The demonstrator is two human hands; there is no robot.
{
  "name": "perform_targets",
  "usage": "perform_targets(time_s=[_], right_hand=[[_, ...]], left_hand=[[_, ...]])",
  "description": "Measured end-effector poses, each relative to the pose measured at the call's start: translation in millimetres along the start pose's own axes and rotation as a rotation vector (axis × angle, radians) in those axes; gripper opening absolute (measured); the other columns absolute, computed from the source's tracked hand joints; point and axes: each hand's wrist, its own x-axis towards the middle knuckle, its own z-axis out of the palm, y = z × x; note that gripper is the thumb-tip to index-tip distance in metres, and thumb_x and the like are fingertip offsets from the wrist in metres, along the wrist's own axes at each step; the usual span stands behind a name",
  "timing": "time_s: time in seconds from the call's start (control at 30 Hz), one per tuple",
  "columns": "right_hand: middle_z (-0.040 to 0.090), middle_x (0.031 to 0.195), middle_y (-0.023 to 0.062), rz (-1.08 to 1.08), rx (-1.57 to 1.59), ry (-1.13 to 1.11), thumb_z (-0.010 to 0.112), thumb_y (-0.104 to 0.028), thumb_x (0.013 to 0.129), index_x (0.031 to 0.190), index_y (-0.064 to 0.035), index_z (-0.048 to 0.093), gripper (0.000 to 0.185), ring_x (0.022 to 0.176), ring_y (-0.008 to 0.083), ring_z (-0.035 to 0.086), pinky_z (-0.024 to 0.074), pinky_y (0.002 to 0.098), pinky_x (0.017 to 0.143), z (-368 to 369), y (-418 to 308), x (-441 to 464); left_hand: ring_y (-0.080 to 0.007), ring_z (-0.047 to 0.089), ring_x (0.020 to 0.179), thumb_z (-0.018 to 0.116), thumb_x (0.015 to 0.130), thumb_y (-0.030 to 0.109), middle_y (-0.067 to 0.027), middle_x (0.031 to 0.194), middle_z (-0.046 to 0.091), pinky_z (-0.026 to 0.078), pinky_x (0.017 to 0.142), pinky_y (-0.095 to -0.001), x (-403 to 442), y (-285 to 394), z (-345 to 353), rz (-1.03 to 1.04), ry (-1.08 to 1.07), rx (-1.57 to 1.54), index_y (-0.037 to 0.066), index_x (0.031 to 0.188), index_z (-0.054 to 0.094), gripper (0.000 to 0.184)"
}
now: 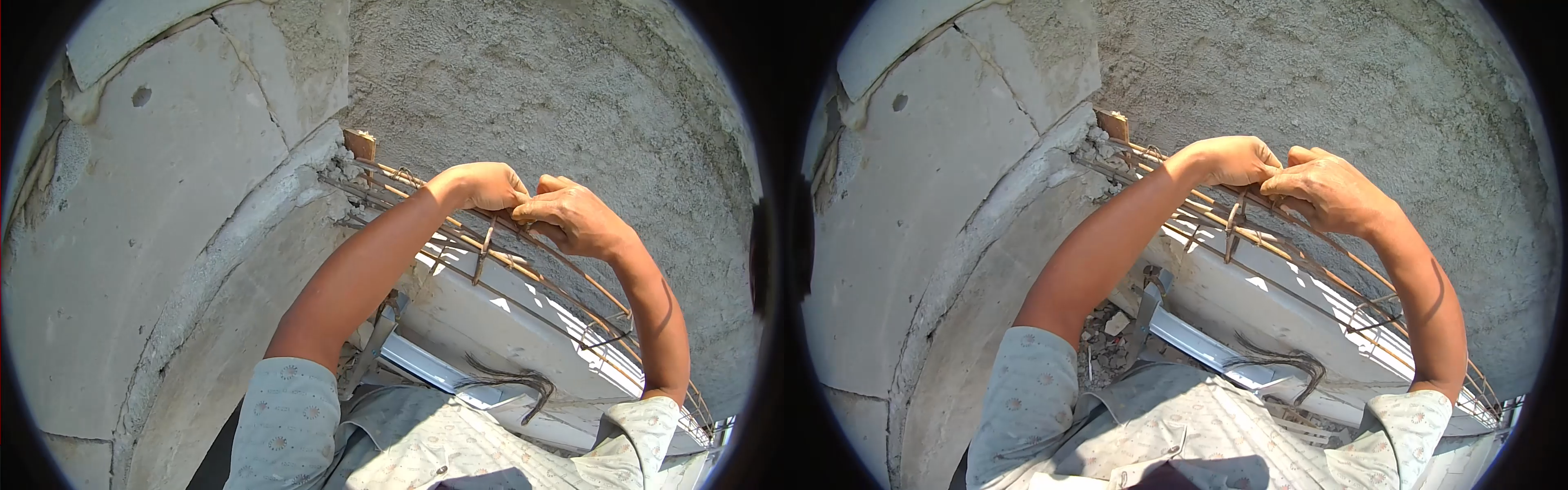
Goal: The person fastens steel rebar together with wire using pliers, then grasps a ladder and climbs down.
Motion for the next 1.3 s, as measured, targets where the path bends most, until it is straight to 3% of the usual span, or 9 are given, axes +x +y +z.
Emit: perform_targets(time_s=[0.07, 0.13, 0.17, 0.3, 0.5, 0.77, 1.03, 1.17, 1.3], right_hand=[[0.066, 0.092, 0.0019, 0.022, -0.016, -0.044, 0.074, -0.012, 0.078, 0.101, -0.0130, 0.071, 0.023, 0.091, 0.0240, 0.057, 0.0480, 0.0387, 0.084, 0.7, -4.9, 1.0], [0.066, 0.098, 0.0019, 0.011, -0.055, -0.086, 0.073, -0.010, 0.079, 0.100, -0.0107, 0.070, 0.021, 0.096, 0.0255, 0.056, 0.0461, 0.0401, 0.091, -1.1, -9.4, 4.0], [0.065, 0.099, 0.0015, 0.061, -0.012, -0.115, 0.071, -0.008, 0.081, 0.097, -0.0105, 0.070, 0.017, 0.102, 0.0246, 0.055, 0.0438, 0.0406, 0.095, -3.8, -11.8, 3.2], [0.066, 0.097, 0.0047, 0.036, 0.024, -0.023, 0.070, -0.013, 0.085, 0.096, -0.0104, 0.071, 0.012, 0.100, 0.0256, 0.059, 0.0472, 0.0409, 0.092, 8.0, -6.3, -3.5], [0.065, 0.099, 0.0087, 0.114, 0.062, -0.072, 0.069, -0.012, 0.087, 0.102, -0.0075, 0.072, 0.016, 0.098, 0.0297, 0.061, 0.0499, 0.0413, 0.089, 2.3, -7.1, -6.8], [0.064, 0.097, 0.0093, 0.173, 0.020, -0.173, 0.069, -0.014, 0.087, 0.104, -0.0077, 0.073, 0.018, 0.097, 0.0285, 0.061, 0.0511, 0.0416, 0.087, -7.7, -15.8, -3.0], [0.062, 0.078, 0.0095, 0.203, -0.145, 0.083, 0.066, -0.016, 0.085, 0.079, -0.0057, 0.067, 0.013, 0.086, 0.0281, 0.061, 0.0434, 0.0412, 0.086, 16.8, -21.4, -7.1], [0.063, 0.075, 0.0138, 0.398, -0.236, 0.214, 0.063, -0.014, 0.082, 0.074, -0.0034, 0.066, 0.014, 0.083, 0.0313, 0.062, 0.0421, 0.0438, 0.080, 35.3, -42.1, -5.4], [0.065, 0.071, 0.0171, 0.573, -0.208, 0.309, 0.058, -0.021, 0.086, 0.071, -0.0014, 0.067, 0.026, 0.075, 0.0357, 0.064, 0.0431, 0.0475, 0.078, 48.2, -49.0, 1.6]], left_hand=[[-0.0036, 0.052, 0.059, 0.066, 0.098, 0.029, 0.0026, 0.072, 0.066, 0.040, 0.051, -0.0218, -3.2, 5.2, -3.1, -0.090, -0.041, -0.087, 0.007, 0.083, 0.074, 0.027], [-0.0100, 0.065, 0.073, 0.069, 0.094, 0.020, -0.0067, 0.086, 0.074, 0.054, 0.069, -0.0255, -9.3, 11.4, -5.2, -0.136, -0.023, -0.190, 0.002, 0.090, 0.075, 0.019], [-0.0100, 0.068, 0.077, 0.068, 0.095, 0.019, -0.0067, 0.092, 0.074, 0.055, 0.071, -0.0251, -12.1, 13.8, -7.1, -0.158, -0.042, -0.241, 0.001, 0.101, 0.074, 0.020], [-0.0112, 0.067, 0.081, 0.066, 0.095, 0.017, -0.0078, 0.097, 0.074, 0.055, 0.072, -0.0265, -10.1, 6.2, -7.4, -0.103, -0.070, -0.220, 0.001, 0.114, 0.072, 0.027], [-0.0114, 0.069, 0.084, 0.066, 0.090, 0.009, -0.0073, 0.096, 0.075, 0.054, 0.080, -0.0253, -4.3, 5.5, -6.1, -0.114, -0.145, -0.028, 0.001, 0.108, 0.074, 0.022], [-0.0137, 0.073, 0.080, 0.067, 0.089, 0.010, -0.0100, 0.096, 0.076, 0.059, 0.074, -0.0291, -6.8, 12.6, -2.3, -0.178, -0.193, 0.037, 0.001, 0.105, 0.074, 0.019], [-0.0078, 0.068, 0.073, 0.062, 0.093, 0.011, -0.0044, 0.097, 0.076, 0.056, 0.071, -0.0254, -12.2, 16.1, -0.9, -0.194, -0.209, 0.043, 0.005, 0.110, 0.074, 0.021], [-0.0074, 0.066, 0.071, 0.061, 0.092, 0.007, -0.0030, 0.092, 0.075, 0.055, 0.070, -0.0244, -13.5, 17.3, -1.0, -0.199, -0.183, 0.020, 0.006, 0.103, 0.075, 0.017], [-0.0081, 0.067, 0.071, 0.064, 0.091, 0.007, -0.0018, 0.086, 0.073, 0.055, 0.068, -0.0244, -10.7, 17.1, -2.0, -0.217, -0.157, 0.006, 0.006, 0.097, 0.075, 0.013]])
